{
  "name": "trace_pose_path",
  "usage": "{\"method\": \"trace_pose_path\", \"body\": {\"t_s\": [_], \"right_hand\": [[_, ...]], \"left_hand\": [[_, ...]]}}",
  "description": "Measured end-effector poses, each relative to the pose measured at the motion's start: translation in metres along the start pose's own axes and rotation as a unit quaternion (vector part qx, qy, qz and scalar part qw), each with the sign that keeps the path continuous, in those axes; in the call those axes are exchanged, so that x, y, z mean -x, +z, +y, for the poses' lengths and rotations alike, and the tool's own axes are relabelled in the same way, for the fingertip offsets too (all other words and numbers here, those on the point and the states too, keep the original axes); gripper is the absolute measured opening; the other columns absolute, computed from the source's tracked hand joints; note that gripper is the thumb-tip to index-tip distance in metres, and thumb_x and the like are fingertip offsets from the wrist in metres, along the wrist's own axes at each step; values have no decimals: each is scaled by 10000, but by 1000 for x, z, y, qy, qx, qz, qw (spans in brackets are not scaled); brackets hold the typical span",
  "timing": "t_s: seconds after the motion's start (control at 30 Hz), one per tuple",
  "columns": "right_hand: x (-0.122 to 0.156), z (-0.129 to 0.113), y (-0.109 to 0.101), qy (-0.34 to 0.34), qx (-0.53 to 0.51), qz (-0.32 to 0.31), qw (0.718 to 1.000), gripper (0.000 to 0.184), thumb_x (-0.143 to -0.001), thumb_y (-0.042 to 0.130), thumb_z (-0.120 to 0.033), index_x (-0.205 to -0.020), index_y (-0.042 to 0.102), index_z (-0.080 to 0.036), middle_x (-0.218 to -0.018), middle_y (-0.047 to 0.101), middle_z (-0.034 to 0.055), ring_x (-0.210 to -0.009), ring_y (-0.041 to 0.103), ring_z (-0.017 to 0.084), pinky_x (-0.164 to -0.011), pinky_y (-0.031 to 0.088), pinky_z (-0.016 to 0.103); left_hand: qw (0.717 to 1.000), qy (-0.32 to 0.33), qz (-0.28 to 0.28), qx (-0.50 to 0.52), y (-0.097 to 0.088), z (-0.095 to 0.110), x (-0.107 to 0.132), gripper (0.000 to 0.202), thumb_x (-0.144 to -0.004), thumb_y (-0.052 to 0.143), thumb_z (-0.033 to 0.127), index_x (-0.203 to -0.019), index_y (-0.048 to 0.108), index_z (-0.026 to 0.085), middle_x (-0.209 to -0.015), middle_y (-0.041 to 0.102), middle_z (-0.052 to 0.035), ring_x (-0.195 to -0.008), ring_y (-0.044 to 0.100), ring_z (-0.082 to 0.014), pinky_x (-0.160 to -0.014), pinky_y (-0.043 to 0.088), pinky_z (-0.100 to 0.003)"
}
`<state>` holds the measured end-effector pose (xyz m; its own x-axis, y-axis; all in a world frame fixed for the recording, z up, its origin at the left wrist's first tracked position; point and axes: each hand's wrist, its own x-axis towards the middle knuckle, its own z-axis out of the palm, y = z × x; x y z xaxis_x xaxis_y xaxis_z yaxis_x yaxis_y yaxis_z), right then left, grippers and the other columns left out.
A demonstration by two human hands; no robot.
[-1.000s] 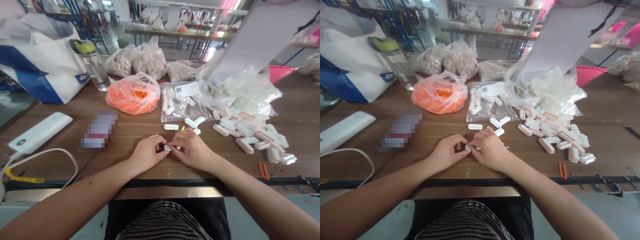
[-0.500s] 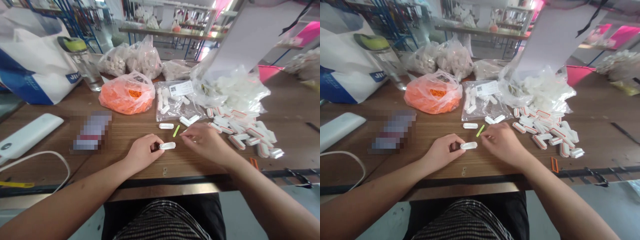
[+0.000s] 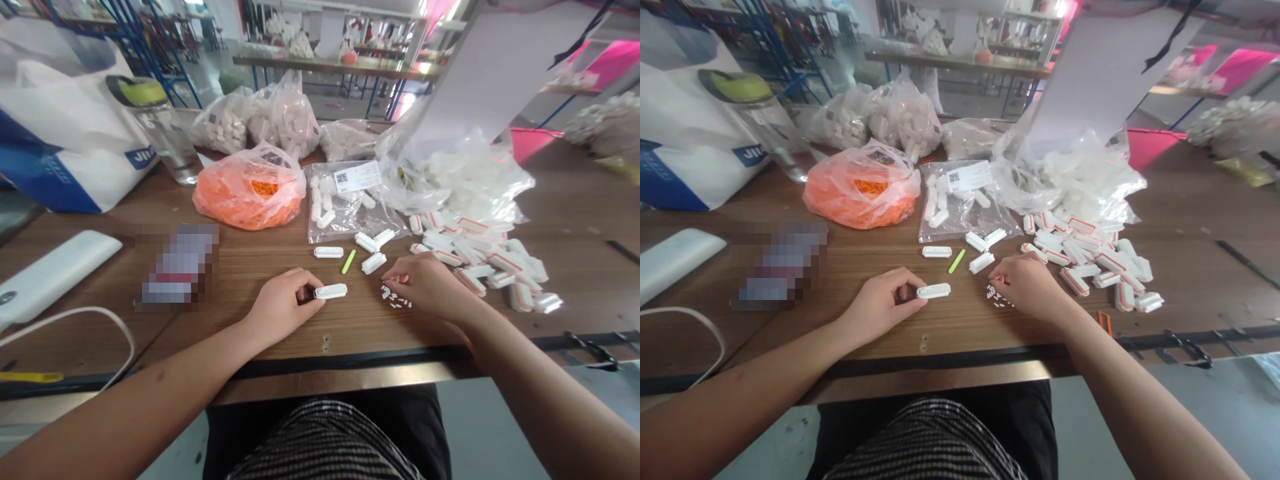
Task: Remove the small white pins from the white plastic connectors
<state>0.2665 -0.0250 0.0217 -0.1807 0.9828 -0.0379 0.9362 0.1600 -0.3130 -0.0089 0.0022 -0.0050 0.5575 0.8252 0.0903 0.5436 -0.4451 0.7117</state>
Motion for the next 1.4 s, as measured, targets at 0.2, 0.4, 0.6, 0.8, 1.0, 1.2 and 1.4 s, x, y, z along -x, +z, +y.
{"method": "trace_pose_path", "body": {"t_s": [0.2,0.4,0.6,0.8,1.0,1.2,1.4], "right_hand": [[4,4,-3,37,-39,6,999,207,-796,560,-277,-746,747,-206,-727,728,13,-658,633,166,-609,413,272],[8,-7,1,64,16,24,998,255,-819,562,-309,-639,713,-211,-614,699,15,-567,597,165,-598,362,302],[9,-20,2,61,54,31,996,327,-807,517,-219,-485,566,-186,-544,631,8,-501,501,132,-622,322,317],[8,-2,7,55,-49,32,997,238,-776,543,-261,-587,671,-192,-584,660,8,-541,549,144,-571,366,285],[7,4,8,104,-118,11,988,217,-762,575,-312,-717,749,-189,-656,717,24,-587,613,166,-541,425,275],[9,-2,7,122,-111,18,986,222,-783,586,-319,-724,762,-197,-680,734,28,-588,622,166,-552,433,285],[10,-1,12,116,-83,35,989,196,-761,593,-295,-664,735,-201,-537,663,7,-490,555,138,-489,387,271]], "left_hand": [[1000,0,2,6,0,-1,0,94,-790,668,217,-884,667,218,-717,552,30,-627,505,-120,-614,388,-261],[1000,-5,-5,7,-1,1,-1,110,-793,665,211,-903,667,214,-736,556,25,-642,515,-123,-631,397,-268],[1000,-2,0,3,-1,1,0,98,-792,667,216,-890,668,216,-717,547,30,-633,510,-122,-623,391,-265],[1000,-3,-5,0,-1,1,-1,100,-793,664,219,-893,668,213,-729,556,24,-641,516,-125,-630,396,-270],[1000,1,-1,-1,-1,1,-1,102,-791,669,222,-893,669,213,-714,553,27,-632,512,-126,-619,393,-266],[1000,-1,-3,-5,-1,2,-1,104,-788,674,215,-892,669,212,-719,555,28,-637,514,-124,-627,395,-268],[1000,0,1,-2,-1,1,-1,99,-793,668,220,-892,665,217,-713,554,29,-624,508,-123,-615,391,-264]]}}
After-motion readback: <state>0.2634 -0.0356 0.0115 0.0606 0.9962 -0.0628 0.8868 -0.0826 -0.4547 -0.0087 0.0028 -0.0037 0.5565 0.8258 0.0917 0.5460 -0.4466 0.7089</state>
